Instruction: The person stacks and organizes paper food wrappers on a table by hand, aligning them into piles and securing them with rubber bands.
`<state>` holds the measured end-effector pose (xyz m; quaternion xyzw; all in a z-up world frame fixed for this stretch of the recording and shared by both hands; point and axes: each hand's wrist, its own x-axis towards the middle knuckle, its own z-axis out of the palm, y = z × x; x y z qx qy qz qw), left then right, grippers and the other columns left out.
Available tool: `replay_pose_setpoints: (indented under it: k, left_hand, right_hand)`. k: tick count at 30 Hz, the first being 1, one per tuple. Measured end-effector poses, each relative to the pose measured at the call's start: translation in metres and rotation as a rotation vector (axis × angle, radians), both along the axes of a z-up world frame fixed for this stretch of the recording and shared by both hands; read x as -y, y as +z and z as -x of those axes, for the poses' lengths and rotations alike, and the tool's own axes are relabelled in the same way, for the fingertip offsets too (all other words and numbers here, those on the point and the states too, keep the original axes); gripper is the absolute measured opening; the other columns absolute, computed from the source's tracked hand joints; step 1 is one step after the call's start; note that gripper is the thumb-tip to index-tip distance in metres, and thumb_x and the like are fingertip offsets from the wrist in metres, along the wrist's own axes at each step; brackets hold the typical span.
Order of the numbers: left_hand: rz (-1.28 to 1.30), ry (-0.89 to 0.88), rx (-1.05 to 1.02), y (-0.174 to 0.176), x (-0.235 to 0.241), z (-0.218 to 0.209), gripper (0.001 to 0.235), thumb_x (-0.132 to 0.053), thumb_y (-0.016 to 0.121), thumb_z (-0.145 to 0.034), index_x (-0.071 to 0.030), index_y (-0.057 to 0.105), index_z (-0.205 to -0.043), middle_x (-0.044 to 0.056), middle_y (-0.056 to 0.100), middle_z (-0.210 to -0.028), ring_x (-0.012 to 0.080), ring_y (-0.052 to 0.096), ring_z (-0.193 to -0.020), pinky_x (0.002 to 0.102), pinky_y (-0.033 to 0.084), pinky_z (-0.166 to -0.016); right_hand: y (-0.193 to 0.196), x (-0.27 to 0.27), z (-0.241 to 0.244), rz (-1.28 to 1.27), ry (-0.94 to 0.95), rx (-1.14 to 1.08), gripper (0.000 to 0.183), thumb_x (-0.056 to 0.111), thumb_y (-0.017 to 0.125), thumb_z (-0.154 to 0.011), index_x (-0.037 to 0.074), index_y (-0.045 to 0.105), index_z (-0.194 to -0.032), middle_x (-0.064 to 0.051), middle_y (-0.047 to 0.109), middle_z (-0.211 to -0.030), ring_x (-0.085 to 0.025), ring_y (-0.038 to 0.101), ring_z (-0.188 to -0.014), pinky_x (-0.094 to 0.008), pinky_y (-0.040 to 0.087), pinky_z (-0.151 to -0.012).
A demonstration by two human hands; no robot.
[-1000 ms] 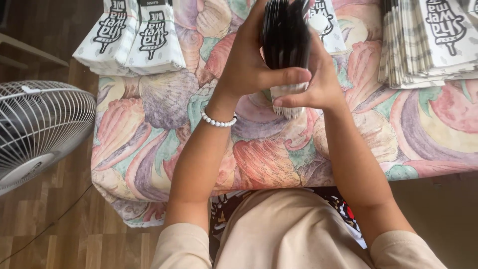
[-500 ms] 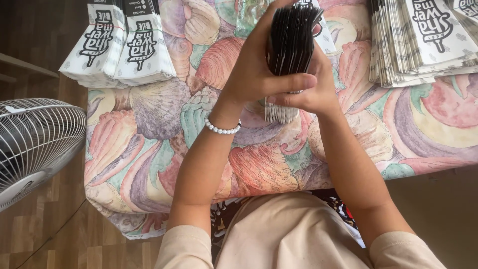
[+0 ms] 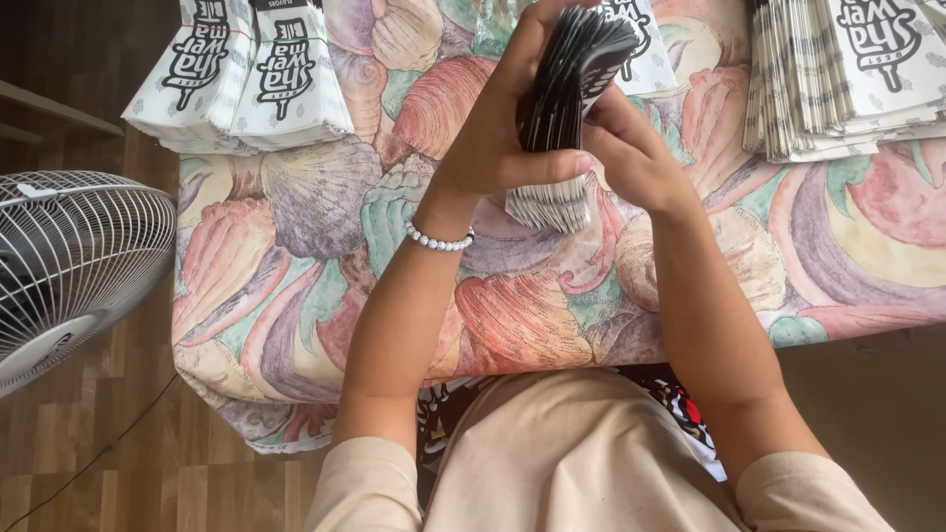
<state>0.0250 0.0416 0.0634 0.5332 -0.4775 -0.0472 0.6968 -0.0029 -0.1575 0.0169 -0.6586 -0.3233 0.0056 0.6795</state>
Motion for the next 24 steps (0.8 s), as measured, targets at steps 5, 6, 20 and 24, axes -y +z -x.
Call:
replay_pose_setpoints:
  k: [5, 6, 20, 24]
  left_hand:
    - [0.077, 0.439, 0.048, -0.008, 0.008, 0.021, 0.102, -0.041, 0.084, -0.086, -0.023, 0.018, -0.161, 0.006, 0.043, -0.159, 0.0232, 0.050, -0.150, 0.042, 0.045, -0.135]
    - [0.067, 0.651, 0.021, -0.012, 0.008, 0.027, 0.111, -0.062, 0.081, -0.084, -0.024, 0.016, -0.165, 0.007, 0.043, -0.166, 0.0249, 0.049, -0.158, 0.044, 0.041, -0.144]
    - [0.043, 1.005, -0.002, -0.026, 0.037, 0.031, 0.036, -0.042, 0.067, -0.087, -0.014, 0.052, -0.103, -0.002, 0.063, -0.085, 0.0118, 0.062, -0.070, 0.026, 0.052, -0.059]
    - [0.018, 0.959, -0.025, -0.025, 0.038, 0.026, 0.030, -0.023, 0.067, -0.081, -0.015, 0.050, -0.105, -0.002, 0.058, -0.086, 0.0137, 0.054, -0.073, 0.031, 0.047, -0.065]
  right_hand:
    - [0.018, -0.027, 0.013, 0.062, -0.392, 0.183, 0.019, 0.000, 0.039, -0.109, 0.001, 0.052, -0.123, -0.008, 0.053, -0.113, -0.021, 0.048, -0.103, -0.033, 0.042, -0.093]
    - [0.020, -0.032, 0.014, 0.036, -0.559, 0.210, 0.014, 0.000, 0.041, -0.109, 0.001, 0.052, -0.117, -0.008, 0.051, -0.107, -0.020, 0.045, -0.096, -0.032, 0.039, -0.086]
    - [0.013, -0.058, 0.019, -0.001, -0.524, 0.136, 0.026, 0.006, 0.034, -0.105, -0.001, 0.046, -0.127, -0.015, 0.053, -0.119, -0.024, 0.050, -0.102, -0.033, 0.048, -0.088]
    - [0.001, -0.050, 0.012, -0.140, -0.531, 0.128, 0.015, 0.007, 0.040, -0.111, 0.004, 0.051, -0.120, -0.008, 0.050, -0.107, -0.018, 0.047, -0.094, -0.029, 0.043, -0.083]
